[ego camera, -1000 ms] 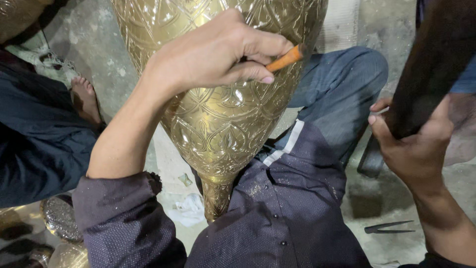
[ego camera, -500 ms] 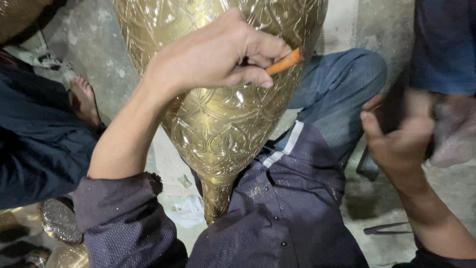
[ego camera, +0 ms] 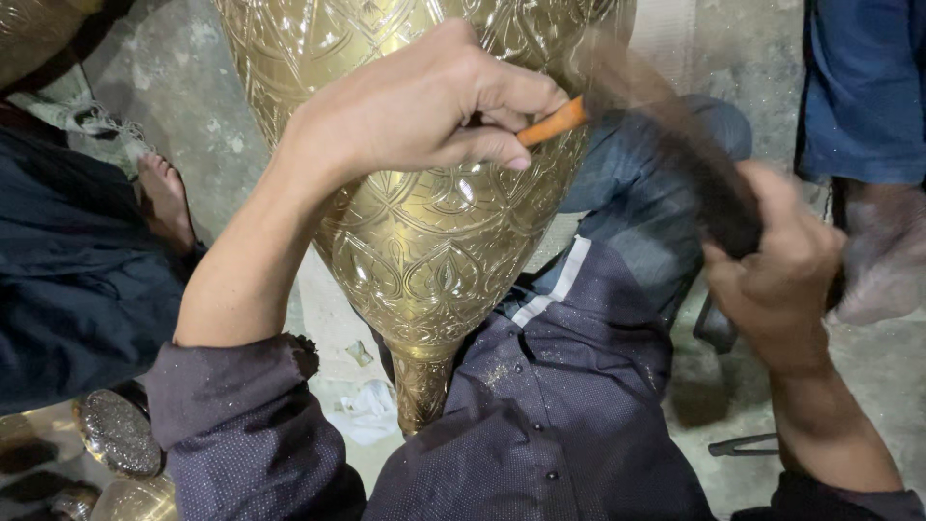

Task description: The person sits on the floor with a large brass vase held between their legs and chisels decorative patterns into its surface. They hold a punch against the metal with one hand and strike it with a wooden mallet in the other, repositioning the punch repeatedly to work different areas of the pattern.

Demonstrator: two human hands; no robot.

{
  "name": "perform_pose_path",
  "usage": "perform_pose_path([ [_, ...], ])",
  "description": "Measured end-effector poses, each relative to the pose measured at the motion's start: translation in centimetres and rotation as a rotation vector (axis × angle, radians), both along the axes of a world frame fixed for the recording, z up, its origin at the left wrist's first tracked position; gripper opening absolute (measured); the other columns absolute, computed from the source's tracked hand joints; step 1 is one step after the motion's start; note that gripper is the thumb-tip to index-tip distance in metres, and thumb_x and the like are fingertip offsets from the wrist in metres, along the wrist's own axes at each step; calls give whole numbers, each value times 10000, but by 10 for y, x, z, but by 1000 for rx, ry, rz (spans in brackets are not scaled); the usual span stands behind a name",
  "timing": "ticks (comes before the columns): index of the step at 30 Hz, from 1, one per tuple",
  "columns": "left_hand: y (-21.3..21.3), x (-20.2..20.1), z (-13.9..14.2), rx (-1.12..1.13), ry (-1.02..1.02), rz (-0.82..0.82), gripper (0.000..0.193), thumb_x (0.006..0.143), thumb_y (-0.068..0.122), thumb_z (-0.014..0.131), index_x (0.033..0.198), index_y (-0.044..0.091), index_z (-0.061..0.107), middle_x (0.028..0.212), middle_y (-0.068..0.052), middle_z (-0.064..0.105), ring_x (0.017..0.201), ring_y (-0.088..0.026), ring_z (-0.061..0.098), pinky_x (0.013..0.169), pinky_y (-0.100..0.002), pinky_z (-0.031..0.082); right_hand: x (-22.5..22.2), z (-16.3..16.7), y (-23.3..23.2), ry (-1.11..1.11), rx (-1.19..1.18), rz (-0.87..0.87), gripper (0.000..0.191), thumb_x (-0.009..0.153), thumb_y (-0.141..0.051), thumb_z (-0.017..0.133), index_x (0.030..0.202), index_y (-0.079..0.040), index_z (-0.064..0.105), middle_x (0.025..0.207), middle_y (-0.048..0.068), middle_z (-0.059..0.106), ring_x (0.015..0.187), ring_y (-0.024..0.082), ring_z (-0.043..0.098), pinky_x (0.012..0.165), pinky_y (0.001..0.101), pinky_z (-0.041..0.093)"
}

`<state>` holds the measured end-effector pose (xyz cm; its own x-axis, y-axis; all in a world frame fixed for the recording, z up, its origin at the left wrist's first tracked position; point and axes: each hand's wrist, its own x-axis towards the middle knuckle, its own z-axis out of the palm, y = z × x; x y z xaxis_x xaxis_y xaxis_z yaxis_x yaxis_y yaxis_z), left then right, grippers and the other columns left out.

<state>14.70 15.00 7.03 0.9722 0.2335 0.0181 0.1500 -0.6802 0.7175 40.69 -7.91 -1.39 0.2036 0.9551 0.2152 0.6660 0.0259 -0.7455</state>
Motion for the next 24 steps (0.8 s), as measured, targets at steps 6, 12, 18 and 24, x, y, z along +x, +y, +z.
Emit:
perform_pose_path([
  [6, -2, -3, -7, -4, -7, 33, 369, 860, 187, 869, 1165, 46, 716, 865, -93, 775, 802, -212, 787, 652, -358, 573, -7, -1, 11, -25, 56, 36, 500, 791, 65, 750, 1228, 75, 508, 981, 217, 676, 892, 300, 682, 789, 370, 558],
  [12, -3, -2, -5, 7, -1, 41, 388, 836, 182, 887, 1163, 52, 722, 859, -101, 772, 763, -212, 774, 634, -354, 567, -21, 3, 16, 346, 25, -111, 435, 973, 5, 748, 1279, 27, 440, 1033, 84, 680, 928, 169, 679, 874, 303, 564],
  [18, 0, -2, 1, 55, 53, -1, 363, 861, 203, 876, 1129, 28, 705, 766, -123, 740, 686, -294, 717, 594, -421, 486, -15, 1, 12, 132, -33, -25, 369, 947, 95, 767, 1195, 51, 498, 984, 143, 692, 867, 234, 692, 813, 308, 556],
  [24, 1, -2, -1, -20, -17, -3, 357, 874, 178, 864, 1168, 50, 707, 861, -87, 767, 769, -221, 769, 618, -369, 534, -16, 14, 17, -170, 67, 40, 465, 841, 117, 787, 1206, 65, 504, 985, 205, 679, 915, 318, 711, 845, 374, 559],
])
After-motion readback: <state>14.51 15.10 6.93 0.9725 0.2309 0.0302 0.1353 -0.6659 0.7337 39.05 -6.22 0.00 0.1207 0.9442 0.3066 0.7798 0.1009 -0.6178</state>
